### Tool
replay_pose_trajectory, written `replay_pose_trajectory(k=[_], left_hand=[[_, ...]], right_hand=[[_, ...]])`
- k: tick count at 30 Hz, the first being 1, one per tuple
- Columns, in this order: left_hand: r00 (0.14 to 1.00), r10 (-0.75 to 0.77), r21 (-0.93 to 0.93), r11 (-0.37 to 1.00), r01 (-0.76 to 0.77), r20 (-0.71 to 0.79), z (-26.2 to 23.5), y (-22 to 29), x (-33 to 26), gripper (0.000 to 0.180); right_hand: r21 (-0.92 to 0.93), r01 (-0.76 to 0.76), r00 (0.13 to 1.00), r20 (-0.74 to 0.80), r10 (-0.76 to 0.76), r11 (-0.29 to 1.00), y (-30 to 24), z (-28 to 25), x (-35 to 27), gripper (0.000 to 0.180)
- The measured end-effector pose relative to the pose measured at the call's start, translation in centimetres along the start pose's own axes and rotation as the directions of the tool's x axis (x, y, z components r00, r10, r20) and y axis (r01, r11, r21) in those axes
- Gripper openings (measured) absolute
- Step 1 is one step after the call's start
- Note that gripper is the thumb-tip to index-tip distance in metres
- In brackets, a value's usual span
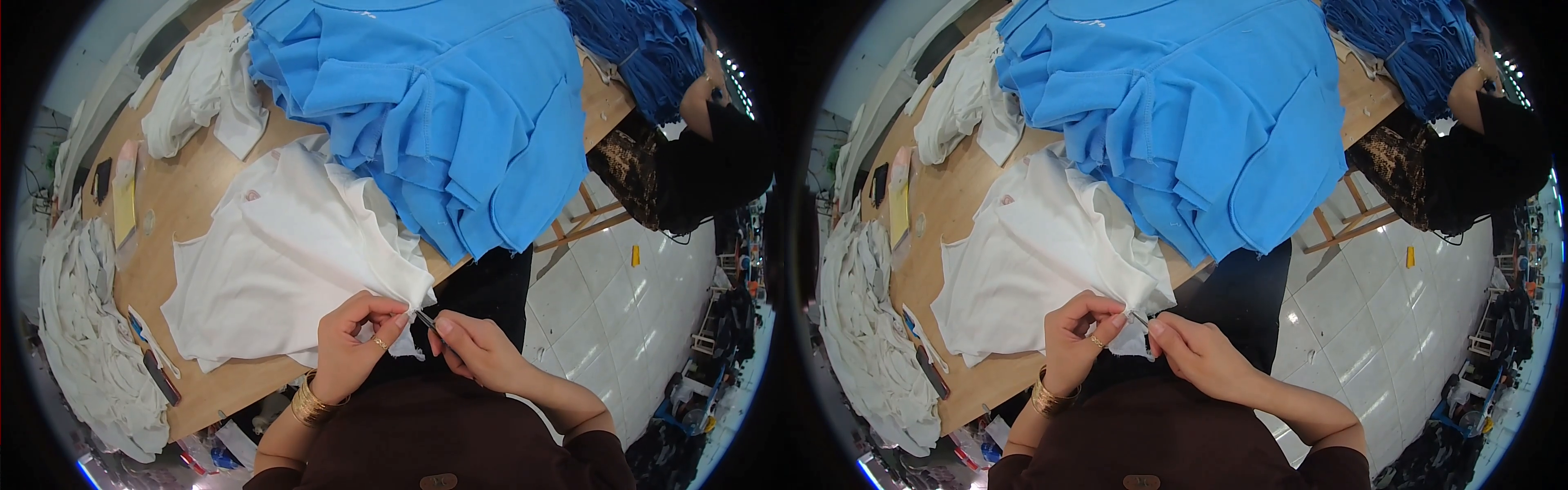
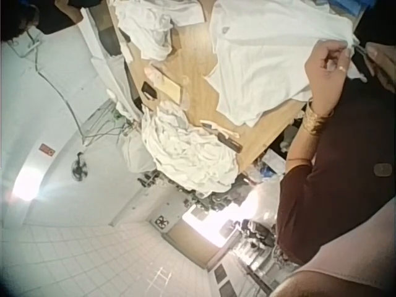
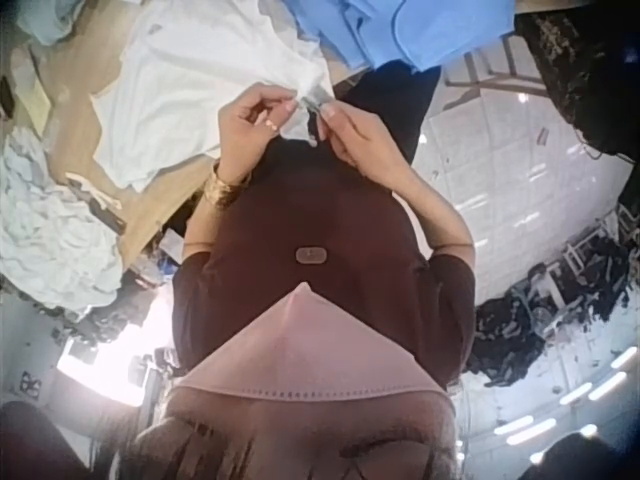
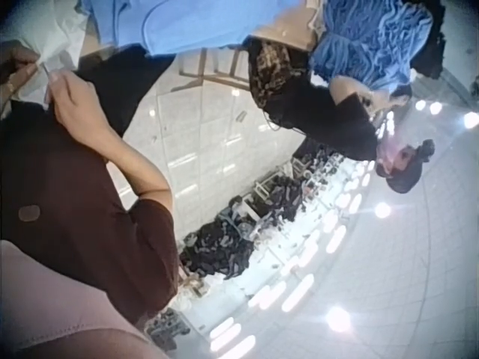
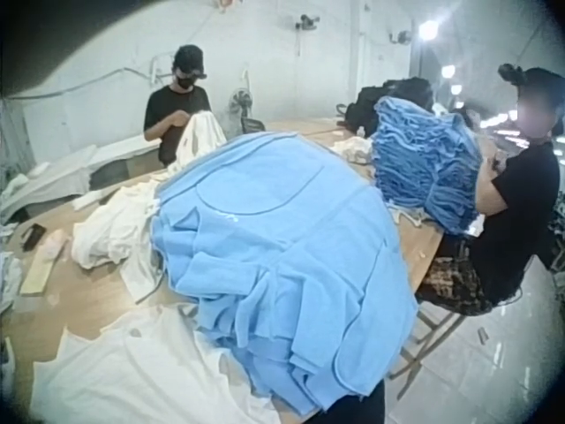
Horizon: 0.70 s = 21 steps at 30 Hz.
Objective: Trimming excess fabric from white garment pieces using scissors at a workshop table.
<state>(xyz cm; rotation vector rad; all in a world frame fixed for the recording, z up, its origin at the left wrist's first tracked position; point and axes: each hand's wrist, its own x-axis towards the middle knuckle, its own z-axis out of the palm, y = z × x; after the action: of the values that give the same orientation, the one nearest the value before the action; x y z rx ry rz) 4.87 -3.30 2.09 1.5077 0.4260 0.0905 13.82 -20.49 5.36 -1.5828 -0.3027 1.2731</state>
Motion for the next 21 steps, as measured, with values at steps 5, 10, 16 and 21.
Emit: replay_pose_trajectory(k=[5, 10, 16, 21], left_hand=[[1.000, 0.012, 0.016, 1.000, -0.012, 0.004, 0.1, 0.1, 0.0, 0.011], [0.999, 0.019, 0.012, 1.000, -0.019, 0.029, 0.1, 0.0, 0.1, 0.011], [1.000, 0.000, -0.003, 1.000, 0.000, 0.024, -0.1, 0.1, 0.0, 0.011], [0.999, 0.029, 0.042, 0.999, -0.030, 0.034, -0.2, 0.2, 0.3, 0.009]], right_hand=[[0.002, 0.017, 1.000, -0.008, -0.017, 1.000, 0.1, 0.1, 0.2, 0.038], [0.090, 0.029, 0.995, -0.093, -0.021, 0.995, 0.5, 0.4, 1.1, 0.034], [0.067, 0.295, 0.888, -0.387, -0.247, 0.953, 1.8, 0.1, 2.1, 0.027], [-0.165, 0.276, 0.909, -0.276, -0.313, 0.947, 1.7, -1.7, 4.6, 0.034]])
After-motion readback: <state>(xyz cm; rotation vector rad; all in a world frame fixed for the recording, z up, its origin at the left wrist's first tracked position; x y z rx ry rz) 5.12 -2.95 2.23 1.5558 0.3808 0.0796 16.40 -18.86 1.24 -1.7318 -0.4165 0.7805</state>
